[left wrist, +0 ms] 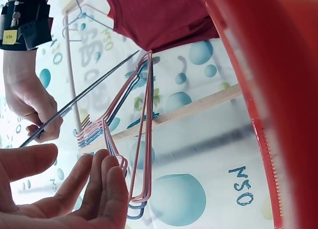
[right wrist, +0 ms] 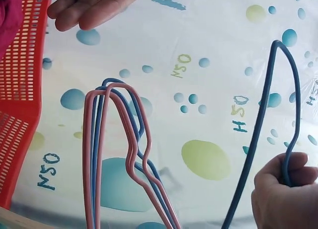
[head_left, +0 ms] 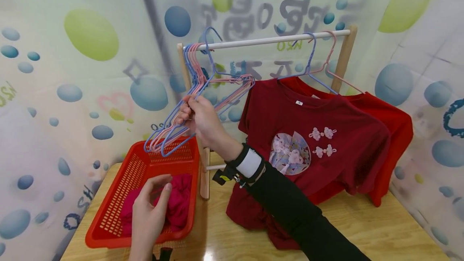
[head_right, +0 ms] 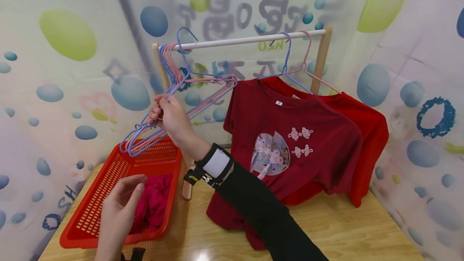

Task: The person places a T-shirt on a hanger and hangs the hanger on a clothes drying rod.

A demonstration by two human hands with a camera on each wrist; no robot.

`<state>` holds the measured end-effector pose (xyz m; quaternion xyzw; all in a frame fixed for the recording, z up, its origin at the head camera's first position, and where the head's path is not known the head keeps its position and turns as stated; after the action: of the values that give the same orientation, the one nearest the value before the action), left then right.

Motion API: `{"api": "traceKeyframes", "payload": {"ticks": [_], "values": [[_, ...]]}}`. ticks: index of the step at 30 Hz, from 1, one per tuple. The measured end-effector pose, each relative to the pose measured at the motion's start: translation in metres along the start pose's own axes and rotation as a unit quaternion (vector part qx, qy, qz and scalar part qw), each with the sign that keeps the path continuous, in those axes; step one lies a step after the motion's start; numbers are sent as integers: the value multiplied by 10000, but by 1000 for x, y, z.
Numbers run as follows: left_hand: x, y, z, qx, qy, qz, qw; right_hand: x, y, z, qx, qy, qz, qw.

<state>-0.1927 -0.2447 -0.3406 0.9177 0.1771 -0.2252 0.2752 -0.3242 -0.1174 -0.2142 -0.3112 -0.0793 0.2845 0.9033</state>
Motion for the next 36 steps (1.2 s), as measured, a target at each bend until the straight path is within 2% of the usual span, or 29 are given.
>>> {"api": "traceKeyframes", "payload": {"ticks": [6, 11, 22, 30, 36], "values": [[0, 1, 1, 9, -29, -80, 10000, 15, 2, 3, 169, -27, 112, 9998], [-1, 2, 1, -25, -36, -95, 9999, 37, 13, -4, 233, -95, 151, 9996], [0, 1, 2, -98, 36, -24, 9999, 94, 56, -27, 595, -381, -50, 9975], [0, 2, 3, -57, 106, 17, 9999, 136, 84, -36, 1023, -729, 121, 9920], [0, -2, 4, -19, 93, 62, 9999, 160, 102, -44, 1515, -936, 331, 9835]]}}
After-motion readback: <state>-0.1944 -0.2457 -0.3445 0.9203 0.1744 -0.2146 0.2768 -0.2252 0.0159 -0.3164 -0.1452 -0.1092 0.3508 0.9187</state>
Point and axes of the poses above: each hand's wrist, its own x-axis away from the middle knuckle, its own y-axis out of the back of the hand, z = x × y, the point moved 10 cm from there along -x, towards the middle knuckle, and after that the axes turned 15 degrees about -y, right-handed, at the moved point
